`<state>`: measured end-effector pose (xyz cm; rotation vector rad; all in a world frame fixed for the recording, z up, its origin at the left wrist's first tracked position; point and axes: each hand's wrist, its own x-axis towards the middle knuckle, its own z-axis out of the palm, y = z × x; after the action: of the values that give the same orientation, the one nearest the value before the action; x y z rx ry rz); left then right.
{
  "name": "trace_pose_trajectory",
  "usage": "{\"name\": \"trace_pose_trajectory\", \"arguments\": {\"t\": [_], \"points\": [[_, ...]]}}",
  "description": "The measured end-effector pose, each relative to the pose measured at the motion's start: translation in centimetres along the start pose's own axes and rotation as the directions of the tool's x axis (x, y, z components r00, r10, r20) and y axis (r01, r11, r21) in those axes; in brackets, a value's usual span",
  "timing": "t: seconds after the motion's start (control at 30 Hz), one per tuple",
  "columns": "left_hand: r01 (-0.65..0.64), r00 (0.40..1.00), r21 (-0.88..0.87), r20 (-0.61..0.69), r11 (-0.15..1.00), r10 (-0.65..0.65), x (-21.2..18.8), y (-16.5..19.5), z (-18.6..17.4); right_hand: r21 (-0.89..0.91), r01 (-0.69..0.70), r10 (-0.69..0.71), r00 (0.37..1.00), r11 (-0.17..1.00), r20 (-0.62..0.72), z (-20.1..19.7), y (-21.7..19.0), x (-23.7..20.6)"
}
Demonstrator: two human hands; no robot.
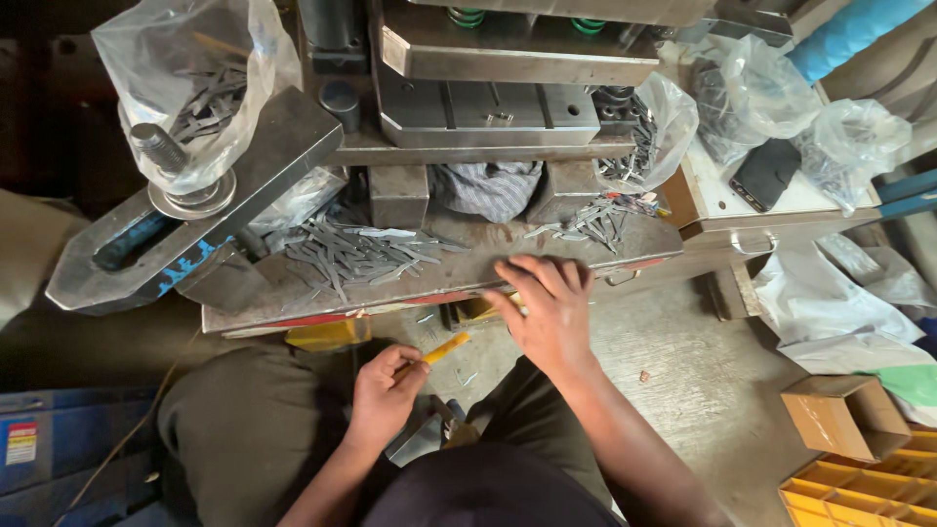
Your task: The person operates a hydraulic press machine in a workshop, repeatedly placing small metal pieces into the press die and using a yellow tool to assist with positioning and removal. The person collects the processed metal pieces into a plastic bag.
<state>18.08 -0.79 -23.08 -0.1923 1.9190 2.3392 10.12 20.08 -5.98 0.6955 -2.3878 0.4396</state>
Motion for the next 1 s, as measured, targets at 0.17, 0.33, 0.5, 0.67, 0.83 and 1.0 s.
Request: {"name": "trace_pose_trajectory", "arguments": {"t": [0.17, 0.33, 0.5, 0.67, 0.83, 1.0], "points": [[-0.017, 1.0, -0.004, 0.009, 1.0, 0.017, 0.1, -0.1, 0.7, 0.118, 0.002, 0.004, 0.999, 0.993, -0.052, -0.5, 2.4, -1.2], [-0.024, 0.999, 0.126, -0.024, 0.992, 0.027, 0.0, 0.3, 0.9, 0.168, -0.128, 0.138, 0.989, 0.978, -0.049, -1.9, 4.1, -1.3], [-0.029, 1.0, 0.018, -0.01, 0.999, 0.029, 0.3, 0.8, 1.1, 0.29, -0.341, 0.338, 0.939, 0.894, 0.062, -2.8, 3.6, 0.9], [0.004, 1.0, -0.043, 0.008, 0.999, -0.004, 0.2, 0.9, 1.2, 0.293, -0.23, 0.269, 0.958, 0.928, -0.102, -3.8, 2.4, 4.9], [-0.012, 1.0, -0.044, -0.002, 0.999, 0.012, -0.4, 1.3, 0.5, 0.044, -0.02, 0.024, 0.996, 0.999, -0.085, -2.9, 1.7, 10.4], [-0.01, 1.0, -0.071, -0.005, 0.997, 0.009, -1.0, 2.0, -0.2, -0.163, 0.034, -0.026, 0.998, 0.986, 0.053, -0.9, 1.7, 14.6]]}}
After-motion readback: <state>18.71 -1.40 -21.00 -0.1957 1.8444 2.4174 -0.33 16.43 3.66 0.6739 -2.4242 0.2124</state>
